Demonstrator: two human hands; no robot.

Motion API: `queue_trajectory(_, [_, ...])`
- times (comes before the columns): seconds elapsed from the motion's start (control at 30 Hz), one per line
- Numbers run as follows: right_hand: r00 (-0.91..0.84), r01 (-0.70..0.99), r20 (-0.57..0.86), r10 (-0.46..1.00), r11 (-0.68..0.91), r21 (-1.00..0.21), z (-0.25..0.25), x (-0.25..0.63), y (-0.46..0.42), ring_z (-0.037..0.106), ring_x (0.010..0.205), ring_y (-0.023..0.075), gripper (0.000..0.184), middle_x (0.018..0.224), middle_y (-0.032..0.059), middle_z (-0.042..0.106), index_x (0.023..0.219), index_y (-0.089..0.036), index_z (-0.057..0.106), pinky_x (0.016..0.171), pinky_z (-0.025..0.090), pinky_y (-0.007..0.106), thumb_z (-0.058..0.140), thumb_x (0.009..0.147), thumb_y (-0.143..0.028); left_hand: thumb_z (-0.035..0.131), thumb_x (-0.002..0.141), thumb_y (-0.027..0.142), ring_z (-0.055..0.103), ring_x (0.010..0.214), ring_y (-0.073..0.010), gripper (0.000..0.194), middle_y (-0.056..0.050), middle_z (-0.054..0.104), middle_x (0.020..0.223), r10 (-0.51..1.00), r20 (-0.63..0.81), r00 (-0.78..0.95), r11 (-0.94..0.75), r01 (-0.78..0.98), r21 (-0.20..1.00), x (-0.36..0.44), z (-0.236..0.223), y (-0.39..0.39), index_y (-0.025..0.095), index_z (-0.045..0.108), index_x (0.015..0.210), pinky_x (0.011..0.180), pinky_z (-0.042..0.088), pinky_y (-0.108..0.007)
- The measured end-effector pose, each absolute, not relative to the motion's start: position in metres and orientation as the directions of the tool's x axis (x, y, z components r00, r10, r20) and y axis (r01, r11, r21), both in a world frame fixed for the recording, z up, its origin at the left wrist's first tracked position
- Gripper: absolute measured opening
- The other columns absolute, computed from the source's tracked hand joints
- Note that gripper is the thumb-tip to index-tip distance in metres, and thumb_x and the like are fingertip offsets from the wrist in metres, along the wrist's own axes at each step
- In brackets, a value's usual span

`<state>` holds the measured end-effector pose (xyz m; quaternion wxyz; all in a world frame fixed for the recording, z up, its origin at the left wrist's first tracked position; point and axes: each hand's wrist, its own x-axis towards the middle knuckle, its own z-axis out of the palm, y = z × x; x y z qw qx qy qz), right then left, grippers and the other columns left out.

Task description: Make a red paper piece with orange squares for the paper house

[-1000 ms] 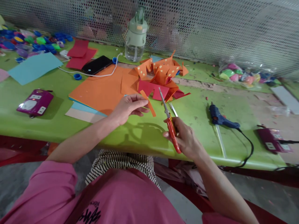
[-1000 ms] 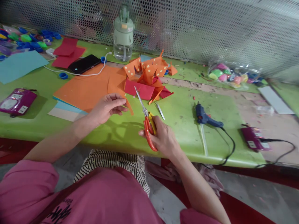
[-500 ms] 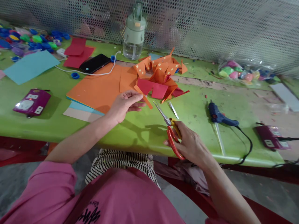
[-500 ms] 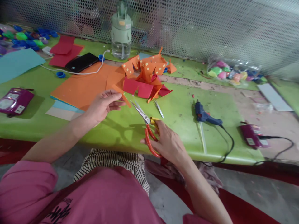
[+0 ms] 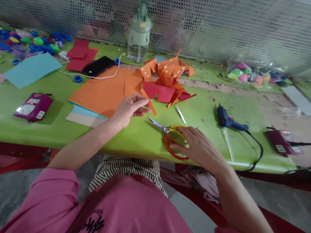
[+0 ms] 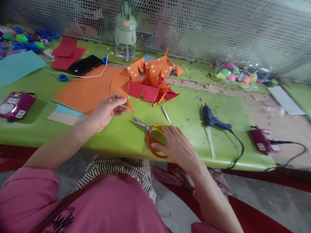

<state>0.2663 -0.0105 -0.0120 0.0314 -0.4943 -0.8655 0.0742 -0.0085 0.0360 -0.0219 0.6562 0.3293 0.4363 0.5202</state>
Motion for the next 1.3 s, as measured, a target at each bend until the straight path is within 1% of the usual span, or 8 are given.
queue_trajectory(0.07, [-0.553,0.805,0.127,0.824,0.567,-0.176,-0.007,0.258,-0.006,0.065,0.104,0.0315,0.043,0.111,0.0146,0.069,0.119,-0.019,0.064,0.091,0.053,0.049,0.061,0.09,-0.05,0.077,0.077,0.027,0.072,0.061,-0.0098,0.019,0.002,0.072,0.072,0.962,-0.248,0.115,0.273,-0.376,0.885,-0.008,-0.023,0.035,0.018,0.06,0.079,0.048,0.047,-0.013])
queue_trajectory(0.17, [-0.583,0.717,0.364,0.727,0.67,-0.19,0.0,0.239,0.003,0.065,0.102,0.024,0.025,0.112,0.0099,0.069,0.119,-0.025,0.065,0.091,0.053,0.041,0.054,0.097,-0.032,0.079,0.073,0.028,0.071,0.059,-0.0097,0.021,0.002,0.074,0.073,0.932,-0.285,0.224,0.349,-0.336,0.875,-0.007,-0.024,0.033,0.018,0.062,0.077,0.047,0.046,-0.013])
queue_trajectory(0.27, [-0.668,0.6,0.449,0.594,0.786,-0.147,0.003,0.22,0.016,0.066,0.098,0.0195,0.022,0.111,0.005,0.071,0.113,-0.029,0.068,0.087,0.053,0.036,0.054,0.097,-0.022,0.08,0.07,0.027,0.069,0.055,-0.0078,0.02,0.002,0.073,0.069,0.887,-0.313,0.339,0.415,-0.289,0.863,-0.005,-0.026,0.031,0.018,0.063,0.073,0.045,0.043,-0.013])
queue_trajectory(0.4, [-0.711,0.501,0.467,0.526,0.845,-0.19,0.001,0.207,0.03,0.065,0.092,0.0183,0.017,0.106,0.0035,0.071,0.102,-0.029,0.071,0.083,0.053,0.036,0.056,0.097,-0.024,0.081,0.069,0.027,0.062,0.049,-0.0047,0.019,0.003,0.07,0.063,0.866,-0.311,0.391,0.432,-0.274,0.859,-0.004,-0.028,0.031,0.018,0.064,0.07,0.042,0.038,-0.012])
queue_trajectory(0.6, [-0.57,0.456,0.405,0.715,0.685,-0.568,0.001,0.194,0.038,0.065,0.091,0.0184,0.015,0.101,0.0056,0.067,0.091,-0.023,0.068,0.081,0.054,0.036,0.06,0.095,-0.036,0.077,0.072,0.024,0.065,0.053,-0.0054,0.015,0.004,0.068,0.067,0.908,-0.28,0.312,0.369,-0.275,0.888,-0.001,-0.026,0.031,0.018,0.063,0.074,0.049,0.044,-0.014])
queue_trajectory(0.77, [-0.443,0.431,0.306,0.843,0.499,-0.752,-0.009,0.183,0.043,0.06,0.08,0.0146,0.019,0.093,0.0037,0.062,0.082,-0.021,0.062,0.065,0.052,0.029,0.063,0.091,-0.038,0.073,0.075,0.018,0.07,0.061,-0.0101,0.009,0.002,0.069,0.067,0.93,-0.27,0.251,0.338,-0.285,0.897,0.0,-0.022,0.031,0.017,0.064,0.076,0.053,0.05,-0.017])
queue_trajectory(1.07, [-0.369,0.37,0.278,0.887,0.415,-0.831,-0.016,0.18,0.044,0.056,0.079,0.0126,0.016,0.089,0.0021,0.058,0.079,-0.021,0.057,0.058,0.045,0.024,0.062,0.09,-0.032,0.077,0.076,0.029,0.072,0.068,-0.0132,0.016,-0.001,0.074,0.075,0.952,-0.201,0.23,0.259,-0.259,0.93,0.002,-0.024,0.027,0.016,0.07,0.081,0.057,0.055,-0.02])
queue_trajectory(1.3, [-0.354,0.307,0.294,0.888,0.407,-0.86,-0.023,0.183,0.044,0.054,0.081,0.0127,0.02,0.084,0.0,0.055,0.077,-0.022,0.054,0.058,0.043,0.024,0.064,0.09,-0.033,0.08,0.074,0.026,0.07,0.071,-0.011,0.016,0.0,0.072,0.077,0.959,-0.115,0.259,0.167,-0.19,0.967,0.0,-0.026,0.025,0.017,0.071,0.083,0.063,0.057,-0.019])
